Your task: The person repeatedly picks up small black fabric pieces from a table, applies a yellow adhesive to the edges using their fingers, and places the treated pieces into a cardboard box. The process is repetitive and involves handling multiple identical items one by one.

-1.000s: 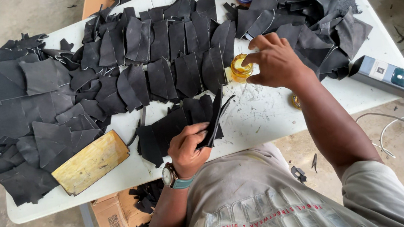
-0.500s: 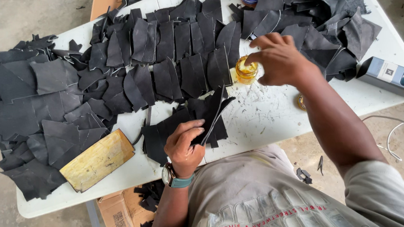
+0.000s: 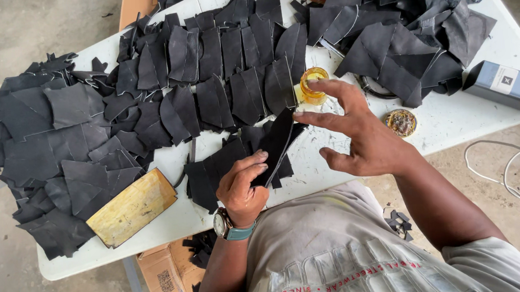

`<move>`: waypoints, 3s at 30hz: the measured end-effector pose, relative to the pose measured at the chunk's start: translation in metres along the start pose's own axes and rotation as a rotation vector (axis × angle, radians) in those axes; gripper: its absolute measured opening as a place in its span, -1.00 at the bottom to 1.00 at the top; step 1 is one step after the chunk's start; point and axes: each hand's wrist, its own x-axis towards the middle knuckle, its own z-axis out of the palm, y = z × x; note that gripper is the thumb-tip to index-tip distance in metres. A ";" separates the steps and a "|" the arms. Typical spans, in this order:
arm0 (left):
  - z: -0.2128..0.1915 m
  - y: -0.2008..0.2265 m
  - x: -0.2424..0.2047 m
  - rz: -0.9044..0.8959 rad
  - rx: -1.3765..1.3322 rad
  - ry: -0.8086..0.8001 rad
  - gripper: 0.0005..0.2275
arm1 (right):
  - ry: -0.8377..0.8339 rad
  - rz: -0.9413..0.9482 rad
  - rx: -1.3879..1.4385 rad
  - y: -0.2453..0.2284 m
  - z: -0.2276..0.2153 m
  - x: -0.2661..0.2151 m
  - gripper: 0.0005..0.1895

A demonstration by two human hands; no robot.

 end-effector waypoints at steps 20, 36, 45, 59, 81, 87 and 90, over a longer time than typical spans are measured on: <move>-0.001 -0.002 0.001 0.020 0.087 0.041 -0.73 | -0.012 -0.067 -0.270 -0.032 0.016 -0.001 -0.42; -0.010 0.002 0.006 0.022 0.149 0.076 -0.77 | -0.451 0.356 -0.781 0.081 0.001 0.056 -0.42; -0.005 0.002 0.004 -0.016 0.146 0.080 -0.76 | -0.773 0.496 -0.774 0.106 0.018 0.083 -0.35; 0.008 0.001 0.011 0.069 0.161 0.075 -0.76 | -0.032 0.175 0.277 -0.003 0.002 -0.015 -0.26; 0.007 0.003 0.010 0.027 0.133 0.056 -0.78 | -0.015 0.016 -0.186 -0.037 0.038 -0.022 -0.24; 0.007 0.002 0.013 0.040 0.127 0.060 -0.77 | 0.038 -0.024 -0.321 -0.047 0.038 -0.016 -0.34; 0.007 0.002 0.011 0.051 0.141 0.060 -0.77 | 0.060 0.001 -0.435 -0.048 0.037 -0.010 -0.36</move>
